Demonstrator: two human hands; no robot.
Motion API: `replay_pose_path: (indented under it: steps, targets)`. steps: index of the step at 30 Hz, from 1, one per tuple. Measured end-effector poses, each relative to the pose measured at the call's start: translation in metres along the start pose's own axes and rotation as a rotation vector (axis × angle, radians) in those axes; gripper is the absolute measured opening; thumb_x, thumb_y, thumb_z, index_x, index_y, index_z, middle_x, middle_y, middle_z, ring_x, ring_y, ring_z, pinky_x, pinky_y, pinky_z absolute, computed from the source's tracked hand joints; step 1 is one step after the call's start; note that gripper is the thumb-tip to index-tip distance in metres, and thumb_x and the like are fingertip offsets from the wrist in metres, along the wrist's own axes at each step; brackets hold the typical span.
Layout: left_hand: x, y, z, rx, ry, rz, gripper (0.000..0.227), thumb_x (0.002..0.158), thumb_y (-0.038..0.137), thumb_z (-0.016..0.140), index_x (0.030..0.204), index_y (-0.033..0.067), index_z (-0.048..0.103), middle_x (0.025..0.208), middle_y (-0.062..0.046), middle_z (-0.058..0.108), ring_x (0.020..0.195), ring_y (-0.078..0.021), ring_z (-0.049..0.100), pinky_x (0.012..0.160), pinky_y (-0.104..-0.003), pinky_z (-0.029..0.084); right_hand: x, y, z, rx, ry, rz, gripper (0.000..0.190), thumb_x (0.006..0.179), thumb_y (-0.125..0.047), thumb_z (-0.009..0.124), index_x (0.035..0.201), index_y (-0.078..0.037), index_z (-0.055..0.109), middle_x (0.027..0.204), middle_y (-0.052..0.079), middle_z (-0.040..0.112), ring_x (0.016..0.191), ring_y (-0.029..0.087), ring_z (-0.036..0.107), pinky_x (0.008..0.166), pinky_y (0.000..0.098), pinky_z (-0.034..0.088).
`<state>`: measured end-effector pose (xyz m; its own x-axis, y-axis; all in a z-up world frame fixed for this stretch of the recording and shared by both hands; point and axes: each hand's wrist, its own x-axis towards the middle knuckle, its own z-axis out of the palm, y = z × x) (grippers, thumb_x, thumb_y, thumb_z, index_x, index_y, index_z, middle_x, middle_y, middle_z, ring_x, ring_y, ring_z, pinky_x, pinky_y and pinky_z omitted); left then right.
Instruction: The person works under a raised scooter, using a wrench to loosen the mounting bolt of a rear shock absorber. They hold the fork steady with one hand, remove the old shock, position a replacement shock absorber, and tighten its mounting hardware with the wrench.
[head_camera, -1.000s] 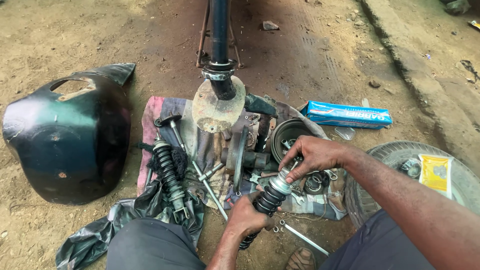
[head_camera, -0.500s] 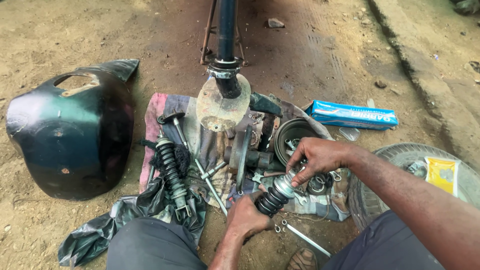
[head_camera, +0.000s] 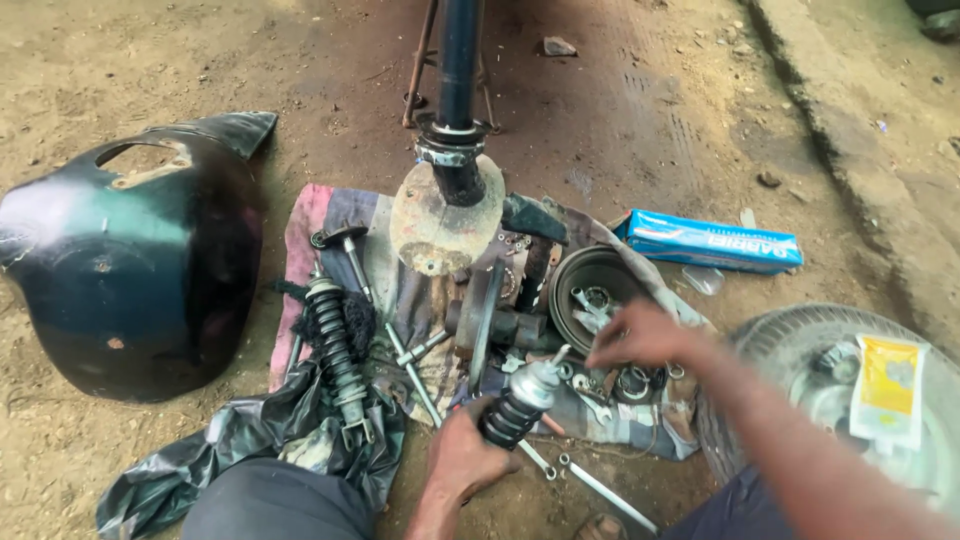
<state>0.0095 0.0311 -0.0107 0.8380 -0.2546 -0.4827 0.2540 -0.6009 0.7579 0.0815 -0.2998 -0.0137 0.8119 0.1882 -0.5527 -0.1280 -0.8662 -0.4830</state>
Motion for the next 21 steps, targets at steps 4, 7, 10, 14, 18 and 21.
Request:
replay_pose_path:
  steps: [4, 7, 10, 14, 18, 21]
  targets:
    - [0.022, -0.029, 0.023, -0.316, 0.086, -0.026, 0.081, 0.045, 0.012, 0.088, 0.124, 0.0087, 0.067, 0.105, -0.004, 0.080, 0.095, -0.0165, 0.078, 0.088, -0.029, 0.059, 0.019, 0.008, 0.108, 0.240, 0.115, 0.358, 0.049, 0.072, -0.044, 0.089, 0.086, 0.002, 0.084, 0.080, 0.021, 0.079, 0.072, 0.028, 0.073, 0.072, 0.0429, 0.058]
    - [0.020, -0.022, 0.020, -0.462, 0.070, 0.026, 0.077, 0.047, 0.011, 0.090, 0.121, 0.0041, 0.070, 0.102, -0.005, 0.081, 0.091, -0.0138, 0.076, 0.085, -0.028, 0.060, 0.059, 0.045, 0.191, 0.292, 0.310, 0.458, 0.053, 0.071, -0.044, 0.091, 0.092, 0.003, 0.081, 0.087, 0.024, 0.076, 0.081, 0.034, 0.074, 0.076, 0.0448, 0.058]
    - [0.024, -0.025, 0.022, -0.551, -0.004, 0.049, 0.069, 0.050, 0.008, 0.089, 0.117, 0.0018, 0.073, 0.097, -0.010, 0.080, 0.083, -0.0166, 0.073, 0.080, -0.033, 0.061, 0.061, 0.032, 0.209, 0.194, 0.535, 0.490, 0.055, 0.071, -0.044, 0.090, 0.104, -0.001, 0.078, 0.097, 0.022, 0.076, 0.093, 0.035, 0.075, 0.084, 0.0430, 0.059]
    - [0.023, -0.014, 0.015, -0.556, -0.036, 0.142, 0.068, 0.054, 0.016, 0.095, 0.117, 0.0027, 0.073, 0.101, -0.007, 0.083, 0.088, -0.0138, 0.076, 0.085, -0.031, 0.062, 0.037, 0.001, 0.204, 0.307, 0.630, 0.489, 0.056, 0.074, -0.040, 0.087, 0.113, -0.002, 0.073, 0.102, 0.023, 0.076, 0.096, 0.036, 0.075, 0.085, 0.0445, 0.058]
    - [0.016, 0.006, 0.011, -0.627, -0.062, 0.127, 0.066, 0.056, 0.018, 0.096, 0.117, 0.0050, 0.073, 0.102, -0.005, 0.082, 0.093, -0.0131, 0.077, 0.088, -0.031, 0.062, 0.033, 0.047, 0.223, 0.236, 0.743, 0.498, 0.037, 0.081, -0.028, 0.075, 0.112, -0.008, 0.074, 0.104, 0.020, 0.076, 0.097, 0.035, 0.074, 0.088, 0.0455, 0.058]
    - [0.008, 0.013, 0.010, -0.666, -0.075, 0.180, 0.063, 0.059, 0.016, 0.095, 0.117, 0.0050, 0.073, 0.102, -0.005, 0.082, 0.095, -0.0124, 0.077, 0.089, -0.031, 0.062, 0.018, 0.057, 0.225, 0.108, 0.698, 0.605, 0.027, 0.086, -0.023, 0.068, 0.110, -0.012, 0.075, 0.103, 0.019, 0.075, 0.099, 0.038, 0.073, 0.089, 0.0476, 0.058]
